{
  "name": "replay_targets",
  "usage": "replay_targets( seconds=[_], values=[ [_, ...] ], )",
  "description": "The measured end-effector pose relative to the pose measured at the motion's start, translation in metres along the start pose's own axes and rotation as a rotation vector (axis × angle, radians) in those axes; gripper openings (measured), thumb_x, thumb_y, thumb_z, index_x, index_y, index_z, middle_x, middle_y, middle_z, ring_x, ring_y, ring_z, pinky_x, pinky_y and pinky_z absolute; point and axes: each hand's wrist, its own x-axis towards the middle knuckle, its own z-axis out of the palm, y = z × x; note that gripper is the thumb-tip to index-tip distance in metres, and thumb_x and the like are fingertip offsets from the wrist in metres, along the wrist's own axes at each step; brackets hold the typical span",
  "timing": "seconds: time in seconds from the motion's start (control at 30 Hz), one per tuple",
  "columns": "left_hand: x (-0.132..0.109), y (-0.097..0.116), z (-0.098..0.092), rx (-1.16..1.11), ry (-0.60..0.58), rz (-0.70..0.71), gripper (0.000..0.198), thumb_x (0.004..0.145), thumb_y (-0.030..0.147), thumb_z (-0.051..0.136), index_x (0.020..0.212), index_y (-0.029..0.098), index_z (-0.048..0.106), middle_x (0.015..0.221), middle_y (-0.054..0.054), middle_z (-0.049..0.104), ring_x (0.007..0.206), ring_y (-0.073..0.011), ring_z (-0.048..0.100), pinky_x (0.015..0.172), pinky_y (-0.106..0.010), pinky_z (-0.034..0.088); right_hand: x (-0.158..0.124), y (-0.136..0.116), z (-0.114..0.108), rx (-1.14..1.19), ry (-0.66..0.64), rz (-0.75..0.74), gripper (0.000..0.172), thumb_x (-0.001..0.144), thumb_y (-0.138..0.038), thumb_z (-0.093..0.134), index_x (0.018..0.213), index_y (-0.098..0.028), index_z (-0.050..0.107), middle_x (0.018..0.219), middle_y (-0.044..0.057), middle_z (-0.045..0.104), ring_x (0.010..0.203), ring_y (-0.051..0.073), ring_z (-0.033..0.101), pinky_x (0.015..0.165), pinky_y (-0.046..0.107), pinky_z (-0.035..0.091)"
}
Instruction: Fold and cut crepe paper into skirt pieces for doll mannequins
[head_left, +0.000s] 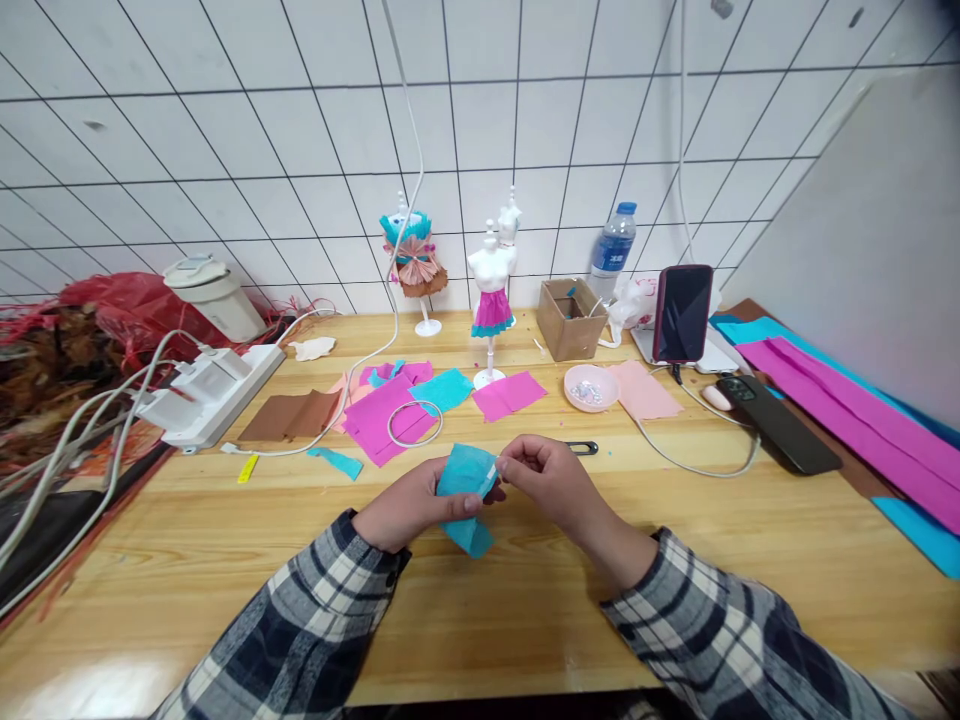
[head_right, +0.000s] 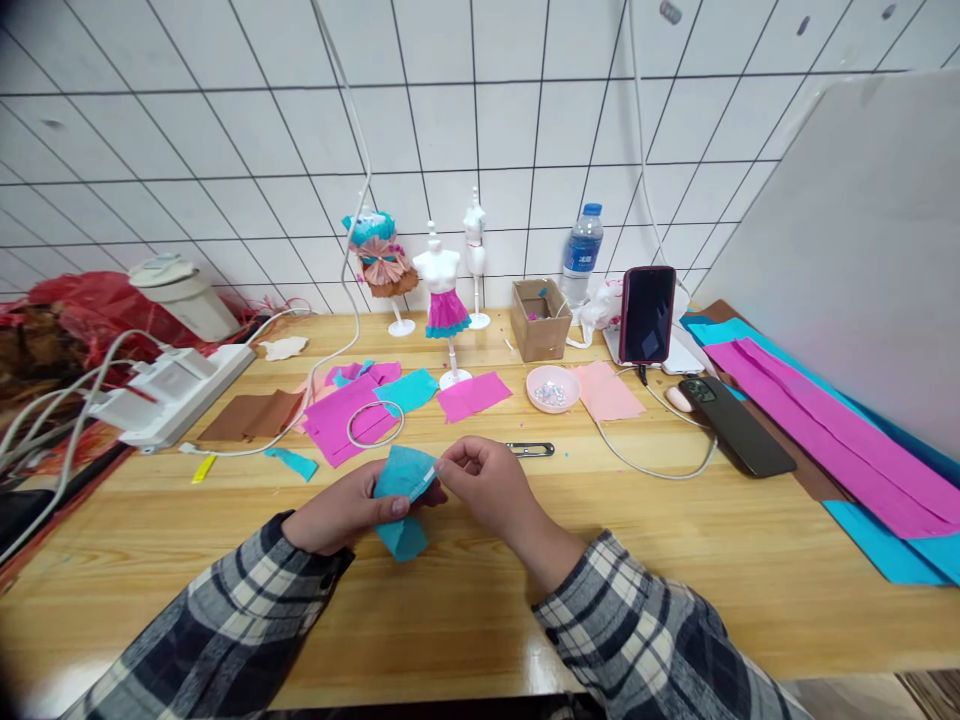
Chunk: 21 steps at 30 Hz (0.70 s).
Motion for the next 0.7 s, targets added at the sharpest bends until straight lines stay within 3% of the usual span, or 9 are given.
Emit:
replay_targets(
  seconds=[0.1,0.23,0.4,0.5,0.7],
  values=[
    [-0.001,0.0,-0.004,0.001,-0.037,0.022,0.05,0.065,0.046,0.078,0.102,0.014,0.064,0.095,-0.01,0.07,0.091,-0.0235,0.063,0.076,-0.032,0.05,-0.002,-0.001,0.0,0.031,-0.01,-0.002,0.017,0.073,-0.032,0.062,0.067,-0.017,0.059,0.061,-0.002,0.055,0.056,0.01,0.045,0.053,0.023,0.036],
    [-0.001,0.0,-0.008,0.055,0.012,0.064,0.057,0.063,0.054,0.076,0.102,0.014,0.064,0.089,-0.009,0.07,0.085,-0.0225,0.064,0.071,-0.029,0.049,-0.002,-0.001,-0.001,0.048,0.009,-0.006,0.02,0.074,-0.036,0.063,0.067,-0.017,0.058,0.058,-0.004,0.051,0.053,0.009,0.04,0.048,0.021,0.031],
    [0.001,-0.001,-0.008,0.057,-0.026,0.089,0.068,0.06,0.06,0.076,0.109,0.015,0.063,0.097,-0.011,0.069,0.086,-0.0242,0.064,0.071,-0.031,0.051,-0.001,0.0,-0.004,0.048,0.035,-0.001,0.021,0.074,-0.037,0.063,0.068,-0.018,0.057,0.058,-0.004,0.051,0.051,0.008,0.04,0.047,0.021,0.031],
    [0.003,-0.005,-0.008,0.027,0.014,0.107,0.06,0.065,0.059,0.073,0.104,0.014,0.066,0.096,-0.012,0.069,0.086,-0.0242,0.064,0.071,-0.031,0.051,-0.002,0.001,-0.003,0.015,0.0,-0.025,0.019,0.075,-0.036,0.063,0.068,-0.018,0.058,0.061,-0.001,0.058,0.054,0.01,0.045,0.048,0.021,0.034],
    [0.004,-0.01,-0.004,-0.035,0.128,-0.014,0.035,0.069,0.039,0.077,0.092,0.013,0.071,0.087,-0.008,0.071,0.075,-0.0184,0.062,0.068,-0.029,0.05,-0.005,0.001,0.003,-0.009,-0.04,-0.059,0.015,0.077,-0.031,0.061,0.068,-0.018,0.059,0.065,0.0,0.064,0.056,0.011,0.05,0.053,0.023,0.038]
  ],
)
